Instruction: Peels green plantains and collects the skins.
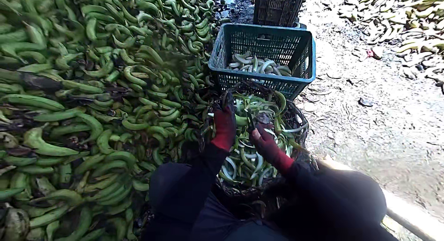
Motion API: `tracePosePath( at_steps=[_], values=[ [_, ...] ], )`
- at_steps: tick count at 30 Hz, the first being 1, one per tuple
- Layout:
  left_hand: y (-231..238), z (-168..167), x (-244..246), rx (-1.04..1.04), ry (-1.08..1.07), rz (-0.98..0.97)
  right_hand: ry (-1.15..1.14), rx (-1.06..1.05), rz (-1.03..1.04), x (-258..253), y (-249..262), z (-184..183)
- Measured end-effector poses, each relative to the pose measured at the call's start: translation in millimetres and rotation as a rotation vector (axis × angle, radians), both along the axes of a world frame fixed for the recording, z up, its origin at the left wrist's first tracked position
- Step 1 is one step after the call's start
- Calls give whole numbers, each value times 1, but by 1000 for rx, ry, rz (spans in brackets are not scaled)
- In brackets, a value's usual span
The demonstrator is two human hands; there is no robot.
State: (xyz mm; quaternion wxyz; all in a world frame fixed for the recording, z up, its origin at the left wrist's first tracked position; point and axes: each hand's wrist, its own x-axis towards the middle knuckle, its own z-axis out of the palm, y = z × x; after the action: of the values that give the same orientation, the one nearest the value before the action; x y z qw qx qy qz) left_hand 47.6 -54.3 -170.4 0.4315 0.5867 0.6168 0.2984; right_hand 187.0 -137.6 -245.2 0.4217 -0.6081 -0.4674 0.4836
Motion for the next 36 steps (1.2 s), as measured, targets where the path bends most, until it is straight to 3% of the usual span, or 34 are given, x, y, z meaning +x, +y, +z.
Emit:
tracePosePath(
  at_steps=[3, 7, 11, 14, 17, 20, 23, 27, 30, 33, 36],
  values=[
    [7, 10, -10, -15, -416, -99, 58, -193, 16, 4, -5, -32],
    [27, 19, -19, -92, -684, -203, -64, 15, -20, 20, 1, 9],
    [19, 13, -17, -80, -658, -257, -537, 217, 194, 38, 5, 74],
    [4, 16, -15, -126, -586, -182, -758, 275, 219, 39, 9, 82],
    [-7, 20, -13, -205, -565, -195, -780, 258, 107, 35, 17, 70],
    [-11, 9, 3, -263, -565, -167, -860, 233, -236, 40, 26, 61],
    [-8, -4, 7, -338, -562, -180, -781, 101, -426, 58, 34, 77],
    [20, 3, -18, -227, -697, -247, -571, 182, -129, 46, 11, 82],
    [15, 10, -28, -91, -656, -263, -463, 165, 61, 37, 5, 75],
    [-2, 10, -25, -26, -578, -195, -409, 193, 157, 29, 1, 77],
    [-7, 2, -20, 102, -488, -295, -444, 195, 124, 26, 6, 72]
  ],
)
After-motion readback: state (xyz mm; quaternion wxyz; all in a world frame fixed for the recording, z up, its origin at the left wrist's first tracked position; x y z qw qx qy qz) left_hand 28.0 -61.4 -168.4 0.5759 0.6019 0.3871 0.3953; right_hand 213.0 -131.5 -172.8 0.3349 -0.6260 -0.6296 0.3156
